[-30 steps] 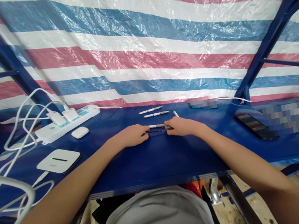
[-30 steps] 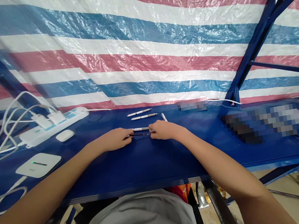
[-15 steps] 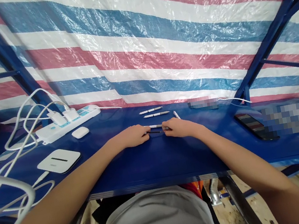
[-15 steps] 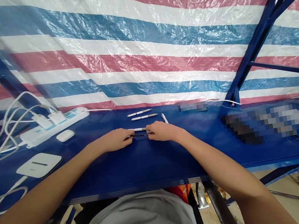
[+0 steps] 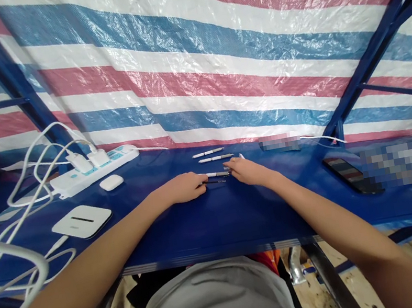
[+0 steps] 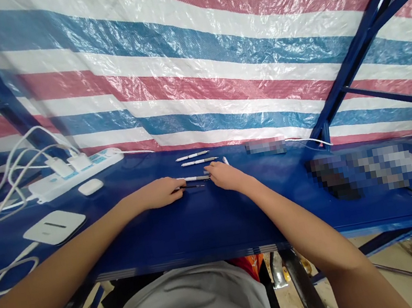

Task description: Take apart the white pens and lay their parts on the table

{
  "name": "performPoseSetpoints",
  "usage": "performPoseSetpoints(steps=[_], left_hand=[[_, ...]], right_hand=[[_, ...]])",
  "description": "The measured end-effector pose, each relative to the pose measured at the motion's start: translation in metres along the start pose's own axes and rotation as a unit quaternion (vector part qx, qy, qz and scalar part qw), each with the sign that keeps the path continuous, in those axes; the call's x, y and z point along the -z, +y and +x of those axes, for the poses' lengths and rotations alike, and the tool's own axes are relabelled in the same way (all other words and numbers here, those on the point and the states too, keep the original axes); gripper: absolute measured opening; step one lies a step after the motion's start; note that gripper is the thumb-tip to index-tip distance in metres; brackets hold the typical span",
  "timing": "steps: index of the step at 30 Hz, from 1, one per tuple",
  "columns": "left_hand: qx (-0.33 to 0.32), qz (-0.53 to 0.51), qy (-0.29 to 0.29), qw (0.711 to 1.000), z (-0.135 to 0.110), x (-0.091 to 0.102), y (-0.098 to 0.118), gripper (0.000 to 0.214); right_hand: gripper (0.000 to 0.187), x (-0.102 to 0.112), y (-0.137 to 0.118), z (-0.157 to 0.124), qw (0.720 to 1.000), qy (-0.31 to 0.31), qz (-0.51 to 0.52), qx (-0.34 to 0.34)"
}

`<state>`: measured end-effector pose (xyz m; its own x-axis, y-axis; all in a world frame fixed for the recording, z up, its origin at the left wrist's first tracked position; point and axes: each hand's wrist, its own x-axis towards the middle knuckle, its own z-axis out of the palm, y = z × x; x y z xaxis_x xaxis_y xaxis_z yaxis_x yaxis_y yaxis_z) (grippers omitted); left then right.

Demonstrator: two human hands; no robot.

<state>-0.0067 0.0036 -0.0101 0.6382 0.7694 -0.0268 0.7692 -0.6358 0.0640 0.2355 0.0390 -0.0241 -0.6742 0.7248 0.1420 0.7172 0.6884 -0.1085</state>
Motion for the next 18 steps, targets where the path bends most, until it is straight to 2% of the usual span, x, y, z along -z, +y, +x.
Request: performPoseSetpoints(steps=[4, 8, 16, 18], left_hand=[[-0.004, -0.001, 0.002, 1.0, 0.0, -0.001, -0.001, 0.018], [-0.01, -0.003, 0.003, 1.0, 0.001, -0.001, -0.002, 0.018], [-0.006, -0.002, 0.002, 1.0, 0.0, -0.001, -0.002, 0.018], [-0.005, -0.001, 0.001, 1.0, 0.0, -0.001, -0.002, 0.019]], right_hand=[[0.043, -0.012, 0.003, 0.005, 1.0, 0.023, -0.011, -0.018], [0.041, -0.014, 0.007, 0.008, 0.999, 0.035, -0.006, -0.017], [0.034, 0.007, 0.006, 0.002, 0.999, 0.053, 0.008, -0.007], [0.03, 0.014, 0.004, -0.001, 0.999, 0.04, 0.014, -0.002]])
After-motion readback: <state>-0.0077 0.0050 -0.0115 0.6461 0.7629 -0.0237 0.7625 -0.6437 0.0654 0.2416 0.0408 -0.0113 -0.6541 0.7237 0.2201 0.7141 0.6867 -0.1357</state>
